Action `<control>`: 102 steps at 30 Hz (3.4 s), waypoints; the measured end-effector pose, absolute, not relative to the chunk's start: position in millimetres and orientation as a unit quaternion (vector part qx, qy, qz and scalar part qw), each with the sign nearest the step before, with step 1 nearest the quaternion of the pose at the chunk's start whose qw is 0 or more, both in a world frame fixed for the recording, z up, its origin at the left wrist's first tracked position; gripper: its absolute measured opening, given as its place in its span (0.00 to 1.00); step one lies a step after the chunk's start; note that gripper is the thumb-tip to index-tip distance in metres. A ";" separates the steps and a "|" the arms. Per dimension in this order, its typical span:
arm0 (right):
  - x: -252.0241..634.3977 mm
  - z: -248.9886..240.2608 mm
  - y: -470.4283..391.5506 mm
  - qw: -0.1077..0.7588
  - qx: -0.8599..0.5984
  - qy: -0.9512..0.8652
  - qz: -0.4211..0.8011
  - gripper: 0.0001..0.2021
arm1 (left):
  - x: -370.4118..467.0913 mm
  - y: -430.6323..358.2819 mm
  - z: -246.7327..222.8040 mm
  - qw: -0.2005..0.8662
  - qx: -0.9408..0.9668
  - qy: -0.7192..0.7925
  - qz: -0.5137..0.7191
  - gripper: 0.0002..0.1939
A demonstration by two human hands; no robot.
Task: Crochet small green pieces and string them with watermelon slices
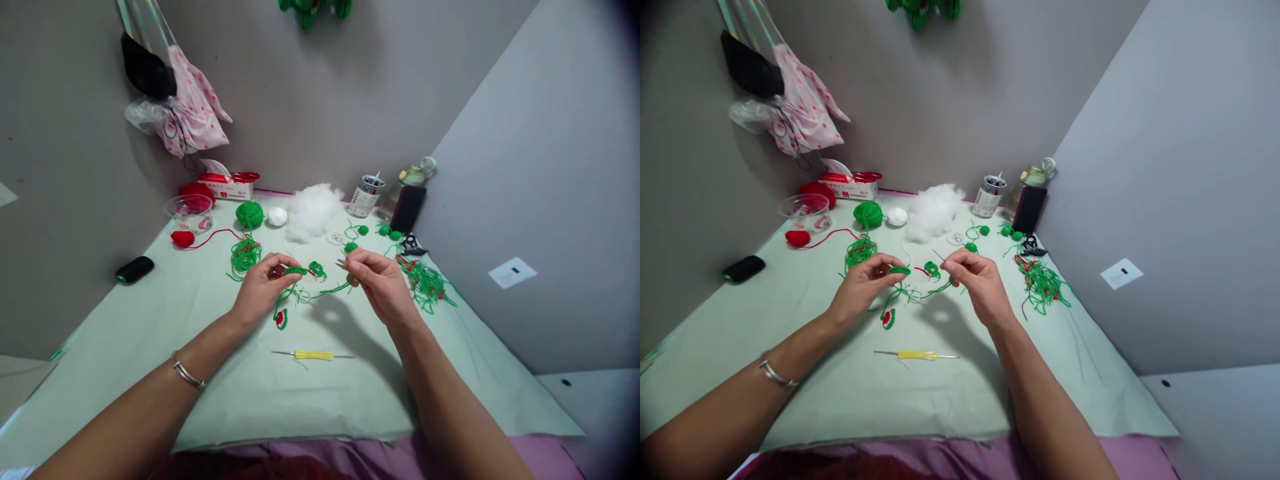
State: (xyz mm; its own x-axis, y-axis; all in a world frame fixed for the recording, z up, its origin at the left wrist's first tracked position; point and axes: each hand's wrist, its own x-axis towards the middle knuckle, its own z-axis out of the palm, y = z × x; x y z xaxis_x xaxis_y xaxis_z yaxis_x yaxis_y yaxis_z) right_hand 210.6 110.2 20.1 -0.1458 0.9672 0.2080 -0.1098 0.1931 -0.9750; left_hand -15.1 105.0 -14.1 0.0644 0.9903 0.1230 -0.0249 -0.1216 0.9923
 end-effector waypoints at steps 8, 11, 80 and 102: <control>206.7 23.5 101.0 0.455 -0.394 -0.717 0.351 0.05 | -10.9 99.5 -8.6 0.533 0.543 0.409 0.503 0.07; 202.1 25.0 98.8 0.448 -0.397 -0.729 0.332 0.05 | -9.5 97.1 -7.2 0.538 0.540 0.406 0.504 0.10; 210.2 14.5 104.0 0.365 -0.375 -0.850 0.068 0.11 | -11.2 93.9 -9.9 0.597 0.545 0.388 0.443 0.05; 203.7 11.6 103.6 0.405 -0.338 -0.825 0.204 0.07 | -12.4 92.5 -6.5 0.692 0.497 0.315 0.418 0.07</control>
State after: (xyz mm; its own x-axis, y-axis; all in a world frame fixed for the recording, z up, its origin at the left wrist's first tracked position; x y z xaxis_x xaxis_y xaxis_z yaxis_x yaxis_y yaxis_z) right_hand 203.7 103.6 11.6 -0.4438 0.7219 0.5309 0.3922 0.6892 -0.6093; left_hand -12.4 92.5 -6.5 0.4523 0.8916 -0.0219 -0.2651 0.1579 0.9512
